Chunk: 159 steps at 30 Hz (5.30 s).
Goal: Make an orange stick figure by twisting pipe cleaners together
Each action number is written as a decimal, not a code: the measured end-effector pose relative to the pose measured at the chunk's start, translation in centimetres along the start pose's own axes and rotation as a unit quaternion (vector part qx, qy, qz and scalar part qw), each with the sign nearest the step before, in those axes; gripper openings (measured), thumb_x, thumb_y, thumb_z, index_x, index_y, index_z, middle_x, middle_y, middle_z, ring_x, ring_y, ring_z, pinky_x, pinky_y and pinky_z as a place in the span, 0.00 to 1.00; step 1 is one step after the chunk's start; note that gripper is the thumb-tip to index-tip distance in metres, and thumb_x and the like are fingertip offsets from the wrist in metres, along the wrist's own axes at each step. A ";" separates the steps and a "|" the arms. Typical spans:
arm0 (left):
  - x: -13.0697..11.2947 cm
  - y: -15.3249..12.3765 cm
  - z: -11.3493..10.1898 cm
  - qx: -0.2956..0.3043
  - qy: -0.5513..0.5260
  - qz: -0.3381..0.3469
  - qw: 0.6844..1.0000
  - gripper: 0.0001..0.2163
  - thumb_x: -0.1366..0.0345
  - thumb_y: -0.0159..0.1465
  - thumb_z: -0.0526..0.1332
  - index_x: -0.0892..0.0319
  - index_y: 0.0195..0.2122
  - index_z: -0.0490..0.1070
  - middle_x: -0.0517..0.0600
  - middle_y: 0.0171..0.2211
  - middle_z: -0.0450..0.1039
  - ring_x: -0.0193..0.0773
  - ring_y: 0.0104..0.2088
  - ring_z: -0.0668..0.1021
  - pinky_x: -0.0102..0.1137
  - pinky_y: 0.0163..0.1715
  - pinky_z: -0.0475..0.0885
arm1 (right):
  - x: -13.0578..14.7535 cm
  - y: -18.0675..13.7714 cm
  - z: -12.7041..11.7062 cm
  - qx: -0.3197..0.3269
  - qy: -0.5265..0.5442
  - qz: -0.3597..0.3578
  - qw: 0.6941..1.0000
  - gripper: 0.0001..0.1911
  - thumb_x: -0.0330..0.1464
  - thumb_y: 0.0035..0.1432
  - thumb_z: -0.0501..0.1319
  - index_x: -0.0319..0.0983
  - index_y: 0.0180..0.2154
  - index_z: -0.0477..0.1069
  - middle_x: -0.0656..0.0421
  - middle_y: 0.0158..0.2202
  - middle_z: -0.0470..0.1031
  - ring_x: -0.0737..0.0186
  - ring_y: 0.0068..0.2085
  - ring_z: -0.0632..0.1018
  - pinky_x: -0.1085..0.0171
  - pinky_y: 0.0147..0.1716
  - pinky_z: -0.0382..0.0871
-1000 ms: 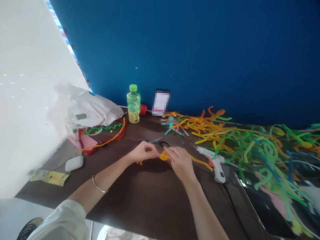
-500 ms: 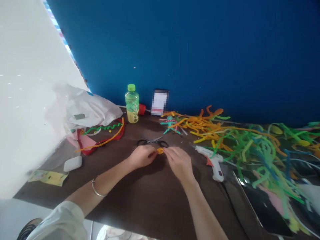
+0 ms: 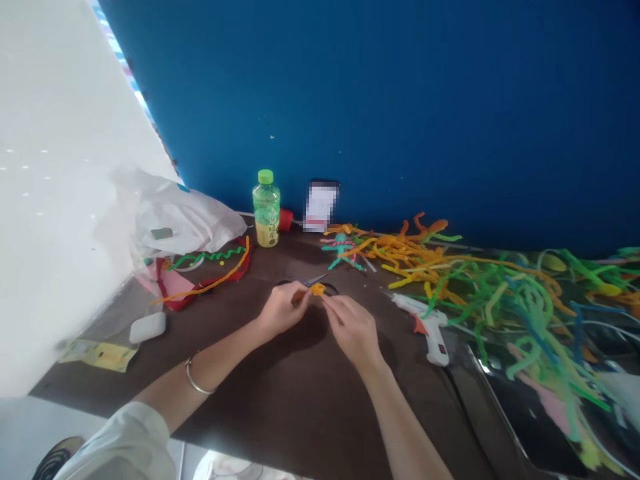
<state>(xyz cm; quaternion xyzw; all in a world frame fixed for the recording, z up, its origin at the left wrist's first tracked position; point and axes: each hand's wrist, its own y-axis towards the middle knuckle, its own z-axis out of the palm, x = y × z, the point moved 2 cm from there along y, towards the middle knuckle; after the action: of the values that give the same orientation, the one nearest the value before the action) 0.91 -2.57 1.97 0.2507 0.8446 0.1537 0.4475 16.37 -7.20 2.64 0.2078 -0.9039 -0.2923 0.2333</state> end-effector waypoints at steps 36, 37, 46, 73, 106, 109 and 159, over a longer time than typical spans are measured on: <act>0.8 0.5 0.7 0.061 -0.621 -0.416 0.662 0.15 0.63 0.48 0.64 0.61 0.21 0.54 0.37 0.16 0.44 0.19 0.14 0.46 0.18 0.10 0.41 | 0.2 0.2 0.4 -0.051 0.113 0.060 0.990 0.09 0.26 0.55 0.55 0.41 0.36 0.72 0.57 0.33 0.76 0.63 0.35 0.76 0.63 0.37 0.70; 0.7 0.5 0.7 0.077 -0.631 -0.422 0.646 0.15 0.64 0.49 0.64 0.61 0.22 0.55 0.37 0.16 0.44 0.19 0.14 0.45 0.17 0.10 0.41 | 0.2 0.2 0.4 -0.049 0.111 0.063 0.991 0.08 0.26 0.55 0.55 0.40 0.35 0.72 0.57 0.33 0.76 0.63 0.35 0.76 0.63 0.37 0.70; 0.9 0.9 0.2 0.210 -0.604 -0.417 0.646 0.13 0.66 0.48 0.63 0.62 0.20 0.56 0.37 0.14 0.44 0.18 0.13 0.46 0.17 0.10 0.41 | -0.5 0.1 0.2 -0.010 0.097 0.058 0.994 0.08 0.29 0.56 0.53 0.40 0.34 0.71 0.56 0.33 0.76 0.62 0.36 0.76 0.63 0.37 0.70; 0.7 0.3 -0.2 0.157 0.104 0.053 0.981 0.07 0.66 0.58 0.53 0.60 0.25 0.67 0.50 0.22 0.68 0.33 0.24 0.71 0.26 0.24 0.61 | -0.8 0.2 -0.8 -0.020 -0.044 0.024 0.999 0.07 0.29 0.56 0.56 0.38 0.31 0.72 0.57 0.27 0.76 0.65 0.30 0.74 0.67 0.32 0.65; 1.1 0.5 -0.5 -0.066 -0.187 -0.177 0.964 0.10 0.60 0.54 0.58 0.63 0.26 0.70 0.46 0.22 0.69 0.27 0.22 0.68 0.23 0.23 0.62 | 0.2 0.1 -0.1 -0.035 0.081 0.053 0.995 0.09 0.26 0.55 0.56 0.40 0.37 0.71 0.57 0.32 0.76 0.64 0.33 0.75 0.65 0.35 0.69; 1.1 0.6 -0.2 -0.074 -0.247 -0.228 0.939 0.11 0.58 0.52 0.60 0.63 0.25 0.69 0.45 0.20 0.66 0.26 0.20 0.66 0.23 0.21 0.60 | 0.4 0.1 0.0 -0.036 0.086 0.045 0.995 0.09 0.26 0.54 0.56 0.40 0.37 0.71 0.57 0.33 0.76 0.64 0.34 0.75 0.65 0.35 0.69; 1.5 1.1 -0.3 0.266 -0.263 -0.174 0.911 0.10 0.60 0.50 0.62 0.63 0.22 0.70 0.46 0.19 0.67 0.26 0.19 0.67 0.23 0.20 0.61 | -1.0 0.1 -0.7 -0.011 -0.035 -0.007 0.999 0.07 0.27 0.54 0.57 0.39 0.35 0.73 0.57 0.32 0.77 0.61 0.34 0.75 0.62 0.35 0.63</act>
<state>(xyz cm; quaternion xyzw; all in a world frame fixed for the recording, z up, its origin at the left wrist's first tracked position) 0.23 -0.86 1.64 0.2410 0.7362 -0.2281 0.5898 17.51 -6.91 2.87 0.2011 -0.9067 -0.3107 0.2021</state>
